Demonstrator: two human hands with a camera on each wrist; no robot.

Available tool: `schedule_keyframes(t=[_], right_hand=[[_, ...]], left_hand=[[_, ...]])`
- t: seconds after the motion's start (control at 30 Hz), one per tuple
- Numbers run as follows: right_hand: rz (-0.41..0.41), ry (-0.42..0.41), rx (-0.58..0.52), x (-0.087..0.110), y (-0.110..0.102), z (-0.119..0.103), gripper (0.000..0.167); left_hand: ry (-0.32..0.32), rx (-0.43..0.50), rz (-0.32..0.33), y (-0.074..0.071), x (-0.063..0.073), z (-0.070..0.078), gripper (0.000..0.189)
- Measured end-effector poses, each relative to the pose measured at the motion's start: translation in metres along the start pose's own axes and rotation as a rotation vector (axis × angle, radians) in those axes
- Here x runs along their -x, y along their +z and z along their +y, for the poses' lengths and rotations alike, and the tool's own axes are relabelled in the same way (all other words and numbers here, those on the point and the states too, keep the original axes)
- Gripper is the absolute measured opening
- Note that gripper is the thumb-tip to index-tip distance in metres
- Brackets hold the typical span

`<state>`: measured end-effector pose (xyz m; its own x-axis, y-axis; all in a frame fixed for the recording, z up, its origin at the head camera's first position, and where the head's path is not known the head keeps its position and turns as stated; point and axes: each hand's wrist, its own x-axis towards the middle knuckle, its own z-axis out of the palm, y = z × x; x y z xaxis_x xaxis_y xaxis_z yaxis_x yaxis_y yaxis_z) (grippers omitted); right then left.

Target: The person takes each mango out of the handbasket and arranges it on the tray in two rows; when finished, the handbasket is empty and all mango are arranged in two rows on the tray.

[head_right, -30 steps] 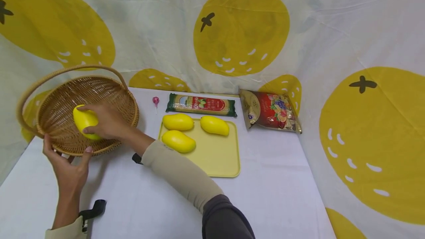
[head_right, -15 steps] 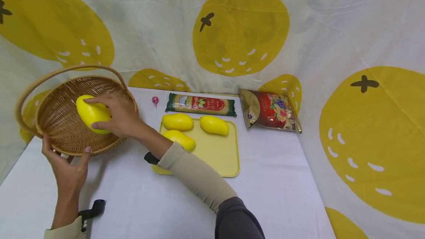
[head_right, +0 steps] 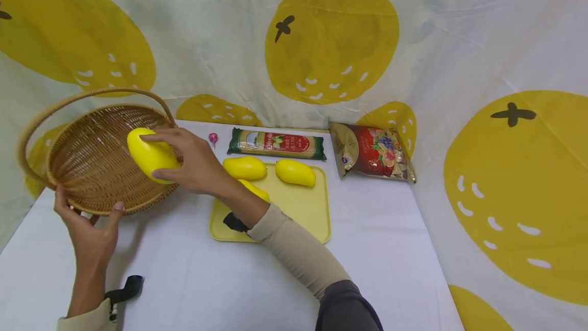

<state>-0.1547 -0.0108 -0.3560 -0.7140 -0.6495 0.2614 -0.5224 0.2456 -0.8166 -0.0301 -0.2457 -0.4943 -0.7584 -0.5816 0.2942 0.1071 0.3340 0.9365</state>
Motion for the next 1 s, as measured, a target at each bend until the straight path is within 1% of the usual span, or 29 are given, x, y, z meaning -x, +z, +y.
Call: schedule_keyframes(t=[0.1, 0.13, 0.33, 0.43, 0.73, 1.0], right_hand=[[0.012, 0.032, -0.038, 0.009, -0.007, 0.002, 0.065], [0.014, 0.045, -0.05, 0.013, -0.01, 0.003, 0.065], [0.025, 0.07, -0.043, 0.032, -0.023, 0.011, 0.065], [0.037, 0.086, -0.033, 0.043, -0.03, 0.014, 0.064], [0.064, 0.172, -0.053, 0.08, -0.058, 0.028, 0.063], [0.081, 0.242, 0.011, 0.116, -0.084, 0.046, 0.062]], left_hand=[[-0.007, -0.007, -0.001, -0.001, -0.001, 0.001, 0.108], [-0.011, -0.011, -0.002, -0.001, -0.001, 0.003, 0.107], [-0.026, -0.03, -0.002, -0.003, -0.003, 0.008, 0.105], [-0.039, -0.046, -0.007, -0.005, -0.006, 0.006, 0.105], [-0.078, -0.065, -0.027, -0.009, -0.014, 0.014, 0.103], [-0.11, -0.079, -0.034, -0.012, -0.018, 0.018, 0.1]])
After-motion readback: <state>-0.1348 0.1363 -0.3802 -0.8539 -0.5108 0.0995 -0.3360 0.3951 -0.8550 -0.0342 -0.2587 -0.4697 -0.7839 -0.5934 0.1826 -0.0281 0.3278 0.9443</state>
